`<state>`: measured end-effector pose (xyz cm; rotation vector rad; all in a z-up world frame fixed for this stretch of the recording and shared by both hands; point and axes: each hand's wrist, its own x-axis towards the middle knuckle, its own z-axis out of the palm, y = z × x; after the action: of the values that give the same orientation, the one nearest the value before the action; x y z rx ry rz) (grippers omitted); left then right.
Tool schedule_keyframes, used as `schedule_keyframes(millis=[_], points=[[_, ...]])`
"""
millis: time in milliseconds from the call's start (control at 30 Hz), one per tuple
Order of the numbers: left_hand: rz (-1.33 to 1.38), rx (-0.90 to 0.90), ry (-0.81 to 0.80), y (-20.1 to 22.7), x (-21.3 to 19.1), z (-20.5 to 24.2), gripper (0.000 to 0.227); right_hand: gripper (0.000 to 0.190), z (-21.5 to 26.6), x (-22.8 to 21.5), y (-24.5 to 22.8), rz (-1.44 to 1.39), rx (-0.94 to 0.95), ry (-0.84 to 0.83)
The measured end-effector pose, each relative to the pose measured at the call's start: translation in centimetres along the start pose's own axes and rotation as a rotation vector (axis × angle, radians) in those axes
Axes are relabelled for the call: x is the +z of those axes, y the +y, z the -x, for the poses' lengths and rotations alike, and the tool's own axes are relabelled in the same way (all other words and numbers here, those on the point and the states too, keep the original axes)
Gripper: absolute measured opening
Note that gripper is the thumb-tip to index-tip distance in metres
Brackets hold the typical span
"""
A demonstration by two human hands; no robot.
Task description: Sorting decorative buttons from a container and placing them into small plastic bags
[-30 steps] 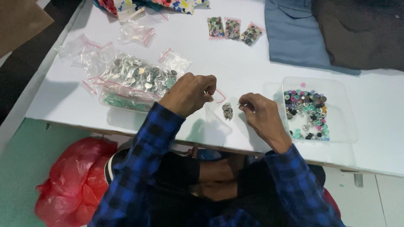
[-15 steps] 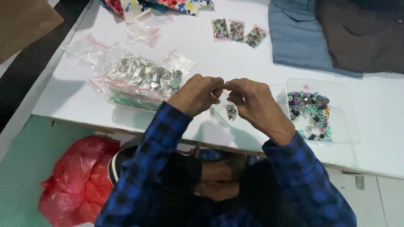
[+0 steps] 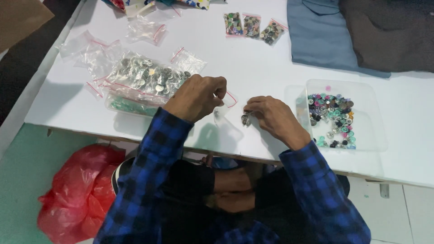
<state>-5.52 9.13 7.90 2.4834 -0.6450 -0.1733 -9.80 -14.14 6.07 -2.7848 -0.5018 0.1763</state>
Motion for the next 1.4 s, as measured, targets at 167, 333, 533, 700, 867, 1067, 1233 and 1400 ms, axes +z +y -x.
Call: schedule_keyframes(millis=[167, 333, 533, 700, 867, 1067, 1233, 1400], points=[[-0.013, -0.007, 0.012, 0.5, 0.0, -0.2, 0.014, 0.019, -0.4, 2.2, 2.6, -0.049, 0.027, 0.076], [0.020, 0.013, 0.027, 0.9, -0.1, 0.2, 0.013, 0.019, 0.0, 2.3, 2.5, -0.091, 0.030, 0.165], [0.007, 0.027, 0.022, 0.4, 0.5, -0.3, 0.014, 0.014, 0.5, 2.1, 1.8, -0.256, -0.030, 0.385], [0.007, 0.025, 0.014, 0.4, 0.7, -0.6, 0.017, 0.017, 2.1, -3.1, -2.8, -0.587, -0.147, 0.417], [0.022, 0.035, 0.008, 0.7, 0.9, -0.6, 0.015, 0.019, 0.8, -4.7, -5.3, -0.413, -0.247, 0.334], [0.075, 0.039, 0.029, -0.1, 1.1, -0.5, 0.016, 0.025, 0.6, -4.0, -4.4, -0.338, -0.228, 0.339], [0.078, 0.041, 0.036, -1.0, 0.8, -0.5, 0.016, 0.018, 1.1, -2.1, -1.7, -0.191, -0.093, 0.289], [0.101, 0.058, 0.043, -0.7, 0.4, 0.0, 0.014, 0.028, 0.5, -1.4, -1.9, 0.009, -0.077, -0.071]])
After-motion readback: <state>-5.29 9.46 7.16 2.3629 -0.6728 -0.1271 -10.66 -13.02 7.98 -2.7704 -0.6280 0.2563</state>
